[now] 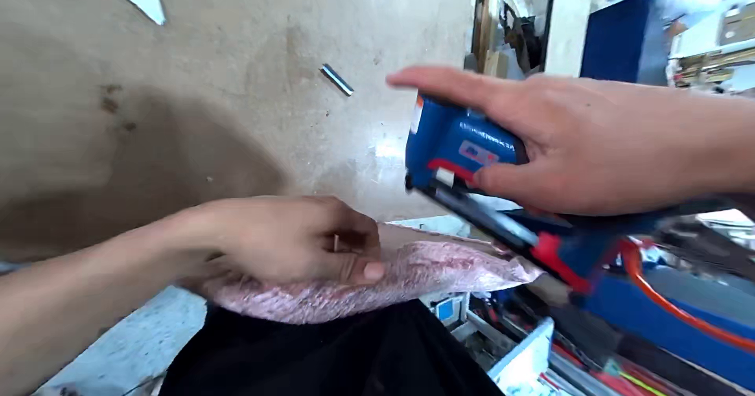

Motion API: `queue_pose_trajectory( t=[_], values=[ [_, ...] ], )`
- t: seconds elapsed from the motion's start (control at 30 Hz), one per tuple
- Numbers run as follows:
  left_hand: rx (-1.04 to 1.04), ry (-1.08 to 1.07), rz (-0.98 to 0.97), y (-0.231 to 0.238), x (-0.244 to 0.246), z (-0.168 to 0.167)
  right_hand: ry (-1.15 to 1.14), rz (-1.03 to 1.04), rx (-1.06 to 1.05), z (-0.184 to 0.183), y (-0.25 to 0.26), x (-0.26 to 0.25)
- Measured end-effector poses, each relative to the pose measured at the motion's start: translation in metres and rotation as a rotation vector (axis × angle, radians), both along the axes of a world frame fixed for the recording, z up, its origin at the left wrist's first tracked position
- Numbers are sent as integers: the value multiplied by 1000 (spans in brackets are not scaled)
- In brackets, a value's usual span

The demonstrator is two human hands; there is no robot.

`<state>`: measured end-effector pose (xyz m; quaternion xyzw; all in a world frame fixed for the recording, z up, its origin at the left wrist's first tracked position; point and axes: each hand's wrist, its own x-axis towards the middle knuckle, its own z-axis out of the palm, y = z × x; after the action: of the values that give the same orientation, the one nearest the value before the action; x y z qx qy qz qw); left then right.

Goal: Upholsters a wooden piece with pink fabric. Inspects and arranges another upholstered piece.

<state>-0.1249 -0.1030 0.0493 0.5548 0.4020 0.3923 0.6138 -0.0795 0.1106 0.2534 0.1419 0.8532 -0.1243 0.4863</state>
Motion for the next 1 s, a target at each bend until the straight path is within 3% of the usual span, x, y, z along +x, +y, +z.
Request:
queue_pose_trajectory(
  t=[0.07, 0.17, 0.23, 0.3, 0.37, 0.47, 0.53, 0.63, 0.73, 0.83, 1.0],
  values=[
    [62, 295, 132, -35, -1, 23, 258, 185, 56, -33, 3, 20],
    [100, 745, 325, -63, 19, 50, 552, 404, -93, -124, 15, 50],
    [92, 947, 418, -69, 38, 60, 593, 427, -242, -180, 22, 55],
    [74, 1021, 500, -74, 52, 65, 505, 376, -355, -202, 22, 50],
    [25, 958, 604, -80, 62, 64, 414, 393, -431, -182, 18, 44],
    [-60, 804, 694, -85, 75, 55, 377, 372, -522, -120, 2, 48],
    [-47, 812, 785, -85, 88, 49, 351, 367, -597, -97, -18, 66],
    [167, 913, 968, -77, 105, 39, 337, 381, -558, -95, -45, 96],
    [545, 1011, 1146, -71, 114, 14, 356, 360, -417, -95, -62, 112],
    [749, 1037, 1227, -62, 107, -3, 619, 321, -245, -101, -79, 121],
    [633, 1030, 1371, -41, 96, -8, 1221, 314, -36, -137, -89, 130]
  ],
)
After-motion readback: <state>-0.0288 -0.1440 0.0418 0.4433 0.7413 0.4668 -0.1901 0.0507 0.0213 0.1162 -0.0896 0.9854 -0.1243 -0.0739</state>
